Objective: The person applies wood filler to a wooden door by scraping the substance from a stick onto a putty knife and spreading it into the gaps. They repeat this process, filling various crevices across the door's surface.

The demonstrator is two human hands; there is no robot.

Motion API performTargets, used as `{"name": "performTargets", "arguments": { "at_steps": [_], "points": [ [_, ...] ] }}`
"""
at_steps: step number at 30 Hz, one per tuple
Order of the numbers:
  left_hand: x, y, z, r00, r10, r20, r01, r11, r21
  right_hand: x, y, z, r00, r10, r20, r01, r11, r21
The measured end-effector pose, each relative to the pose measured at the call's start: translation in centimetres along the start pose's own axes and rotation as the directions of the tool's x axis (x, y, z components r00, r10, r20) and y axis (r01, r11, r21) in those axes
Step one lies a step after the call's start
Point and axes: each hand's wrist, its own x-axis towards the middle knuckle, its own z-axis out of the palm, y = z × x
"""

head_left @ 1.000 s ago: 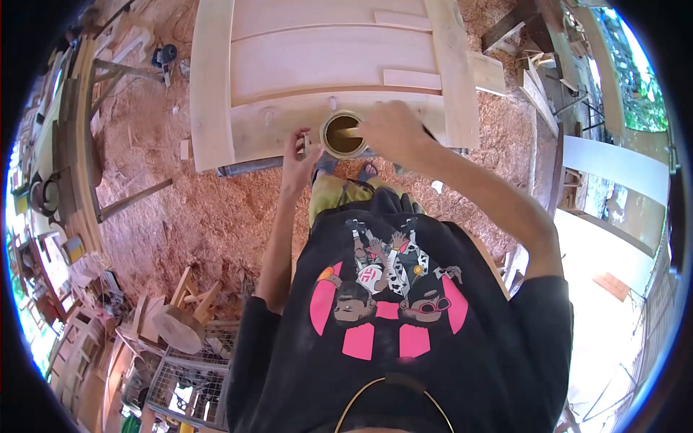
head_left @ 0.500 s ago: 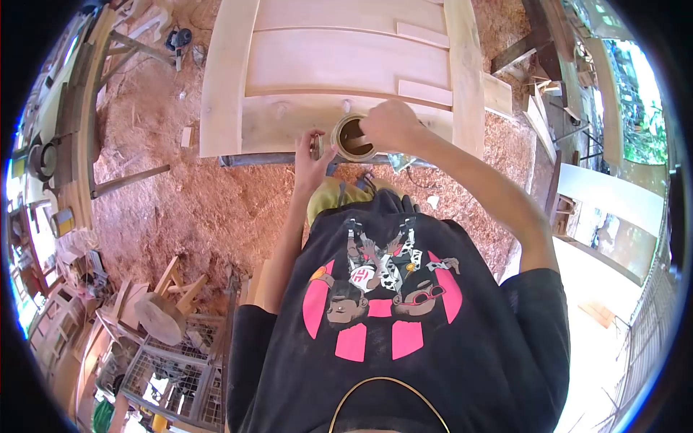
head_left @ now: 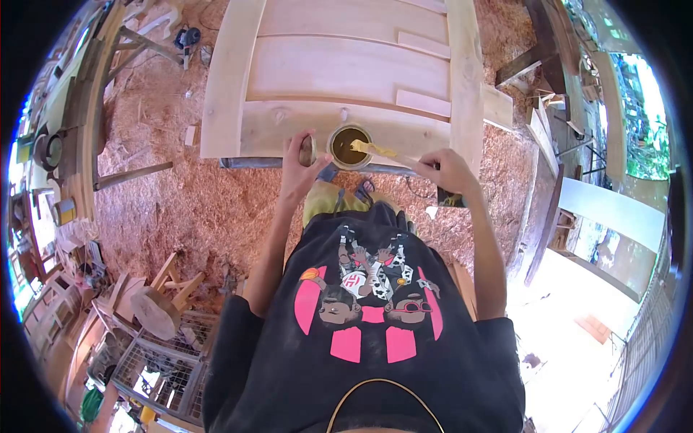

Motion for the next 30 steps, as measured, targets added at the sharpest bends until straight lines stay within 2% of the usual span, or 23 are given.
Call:
{"name": "performTargets", "arguments": {
  "at_steps": [1,2,4,5,6,7,8,9,10,11,12,13,18,19,23,25,26,29,30],
  "points": [
    [0.1,0.9,0.1,0.999,0.051,0.0,-0.051,0.994,0.099,-0.6,0.2,0.2,0.999,0.025,0.044,-0.03,0.995,0.099],
    [0.3,1.7,0.3,0.999,0.052,-0.002,-0.051,0.994,0.1,-1.0,0.7,0.7,0.999,0.023,0.044,-0.027,0.995,0.098],
    [0.8,2.8,1.1,0.994,0.042,0.097,-0.052,0.994,0.1,-2.0,2.6,2.4,0.995,0.035,0.094,-0.068,0.923,0.378],
    [1.0,2.7,1.5,0.994,0.046,0.099,-0.056,0.993,0.103,-2.5,3.3,3.5,0.997,0.021,0.081,-0.061,0.846,0.529],
    [1.2,2.6,2.0,0.989,0.114,0.095,-0.131,0.972,0.196,-3.1,4.1,4.2,0.997,0.023,0.076,-0.06,0.844,0.533],
    [1.5,3.1,2.5,0.977,0.185,0.103,-0.207,0.936,0.284,-3.7,4.1,4.5,0.996,0.009,0.084,-0.064,0.733,0.677],
    [1.7,3.6,2.9,0.975,0.19,0.116,-0.216,0.935,0.282,-4.4,4.2,4.7,0.996,-0.005,0.086,-0.066,0.599,0.798],
    [1.7,4.1,3.5,0.953,0.232,0.197,-0.29,0.886,0.361,-5.0,4.3,4.9,0.998,-0.061,0.035,0.003,0.535,0.845],
    [1.6,4.7,3.9,0.923,0.266,0.279,-0.367,0.825,0.429,-5.4,3.8,4.8,0.998,-0.049,0.027,0.003,0.532,0.847],
    [1.5,4.9,4.6,0.917,0.271,0.293,-0.378,0.824,0.422,-5.7,3.3,4.7,0.999,-0.044,-0.017,0.036,0.471,0.881],
    [1.5,5.1,5.3,0.903,0.283,0.322,-0.419,0.74,0.526,-6.0,2.9,4.6,0.997,-0.039,-0.062,0.073,0.41,0.909],
    [1.6,5.2,5.8,0.889,0.296,0.348,-0.456,0.64,0.619,-6.1,2.6,4.6,0.997,-0.033,-0.077,0.083,0.411,0.908],
    [0.9,4.2,7.2,0.84,0.379,0.389,-0.538,0.49,0.685,-5.4,2.5,4.5,0.993,-0.065,-0.095,0.113,0.413,0.904],
    [0.9,4.1,7.4,0.827,0.382,0.414,-0.558,0.456,0.693,-5.2,1.9,4.3,0.993,-0.03,-0.116,0.118,0.424,0.898],
    [1.6,4.1,7.4,0.829,0.371,0.419,-0.558,0.488,0.671,-3.2,1.6,3.7,0.99,-0.067,-0.128,0.144,0.411,0.9],
    [1.1,4.9,6.7,0.855,0.252,0.453,-0.513,0.537,0.67,-2.8,1.1,4.0,0.976,-0.074,-0.205,0.218,0.386,0.896],
    [1.1,4.4,6.6,0.857,0.248,0.452,-0.51,0.531,0.677,-2.6,1.3,4.0,0.967,-0.075,-0.243,0.253,0.37,0.894],
    [2.9,3.2,5.4,0.886,0.244,0.395,-0.464,0.497,0.733,-1.7,2.8,4.3,0.971,-0.03,-0.239,0.231,0.396,0.889],
    [3.7,3.6,4.6,0.925,0.213,0.314,-0.379,0.523,0.763,-1.4,3.3,4.1,0.969,-0.04,-0.243,0.239,0.39,0.889]
  ]
}}
